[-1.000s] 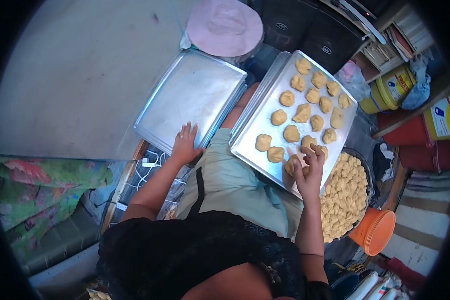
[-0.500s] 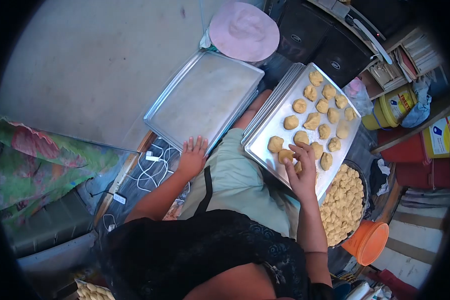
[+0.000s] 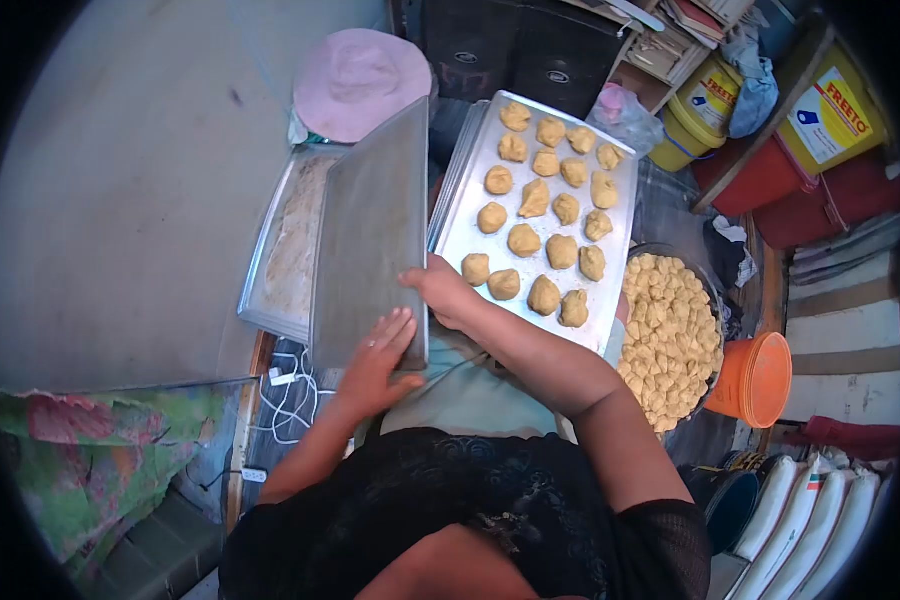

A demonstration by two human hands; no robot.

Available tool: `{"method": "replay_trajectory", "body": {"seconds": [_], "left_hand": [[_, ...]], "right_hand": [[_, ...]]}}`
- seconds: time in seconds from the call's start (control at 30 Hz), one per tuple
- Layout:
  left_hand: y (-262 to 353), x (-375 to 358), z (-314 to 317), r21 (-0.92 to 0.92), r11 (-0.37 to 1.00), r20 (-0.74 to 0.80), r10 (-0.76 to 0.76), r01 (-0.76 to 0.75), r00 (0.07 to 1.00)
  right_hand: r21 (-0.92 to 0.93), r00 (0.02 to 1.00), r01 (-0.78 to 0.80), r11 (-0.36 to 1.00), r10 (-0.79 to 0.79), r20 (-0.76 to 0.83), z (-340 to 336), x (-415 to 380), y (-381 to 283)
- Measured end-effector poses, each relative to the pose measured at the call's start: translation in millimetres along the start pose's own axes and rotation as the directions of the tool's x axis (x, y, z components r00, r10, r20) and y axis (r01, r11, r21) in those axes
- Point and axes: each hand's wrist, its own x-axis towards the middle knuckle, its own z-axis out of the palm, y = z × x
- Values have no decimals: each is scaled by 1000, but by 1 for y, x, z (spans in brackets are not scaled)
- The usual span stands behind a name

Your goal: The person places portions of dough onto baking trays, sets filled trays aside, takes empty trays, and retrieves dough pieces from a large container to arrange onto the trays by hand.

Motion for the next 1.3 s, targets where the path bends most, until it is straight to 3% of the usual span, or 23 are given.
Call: {"method": "replay_trajectory", "body": {"seconds": [0.03,0.1,0.17,0.2,0.23,0.27,0.37,0.47,0.53,0.63,0.7,0.73,0.83,0.87,0.93,0.97,1.0,1.07,1.13,1.17,1.2,1.23,1.3], "left_hand": [[-15,1,-13,4,998,80,65,-65,995],[-53,-4,-16,157,957,-259,-200,245,945],[-84,13,-23,142,819,-648,-347,556,678],[-86,27,-30,-184,807,-436,-579,561,689],[-85,41,-42,-476,664,-144,-706,577,693],[-86,52,-49,-684,415,174,-706,600,687],[-67,96,-19,-819,456,88,-500,348,862],[-39,144,10,-847,488,45,-330,211,943],[-47,166,37,-822,554,-5,-243,134,970],[-83,183,94,-486,870,-129,-158,76,979],[-70,190,80,-694,707,-32,-213,132,976],[-70,192,77,-684,724,-66,-185,91,981],[-68,186,75,-643,755,-24,-187,128,982],[-70,186,75,-637,757,-7,-195,146,981],[-75,185,79,-643,748,12,-209,168,978],[-77,183,86,-653,737,20,-215,175,976],[-83,180,100,-730,659,26,-240,182,970],[-84,175,105,-726,652,49,-268,218,962],[-87,178,107,-728,643,49,-296,237,954],[-83,179,104,-732,636,52,-306,244,951],[-79,176,99,-731,632,61,-312,255,948],[-78,179,92,-730,632,69,-311,260,948],[-79,184,77,-730,627,67,-332,273,941]], "right_hand": [[-23,999,25,999,-26,-39,-11,-1,-1],[85,1000,3,996,-3,3,-30,-31,-30],[154,1000,14,988,-17,22,-55,-63,-52],[172,997,81,982,-81,-7,-72,-75,-54],[192,989,146,971,-141,-37,-90,-88,-53],[164,972,204,965,-179,-151,-106,-101,-53],[-121,803,422,899,-432,-410,-152,-132,-66],[-376,627,446,812,-584,-516,-206,-141,-55],[-437,551,381,815,-580,-600,-225,-147,-42],[-712,515,-169,681,-555,-653,-266,-140,0],[-695,469,-28,719,-604,-644,-265,-138,10],[-679,445,48,733,-625,-642,-264,-132,11],[-713,440,-34,700,-631,-640,-249,-132,-3],[-689,514,-386,614,-477,-713,-243,-140,-26],[-868,374,-463,181,-848,-376,-258,-142,-49],[-908,337,-369,201,-881,-332,-237,-147,-93],[-920,216,-390,41,-967,-135,-232,-153,-131],[-984,-163,-153,86,-985,-60,-179,-147,-196],[-979,-276,-198,44,-961,12,-171,-108,-211],[-945,58,-315,85,-992,-109,-192,-58,-172],[-896,438,-443,17,-868,-233,-213,-8,-134],[-873,703,-477,-105,-641,-307,-233,42,-95],[-878,671,-475,66,-619,-409,-222,43,-102]]}}
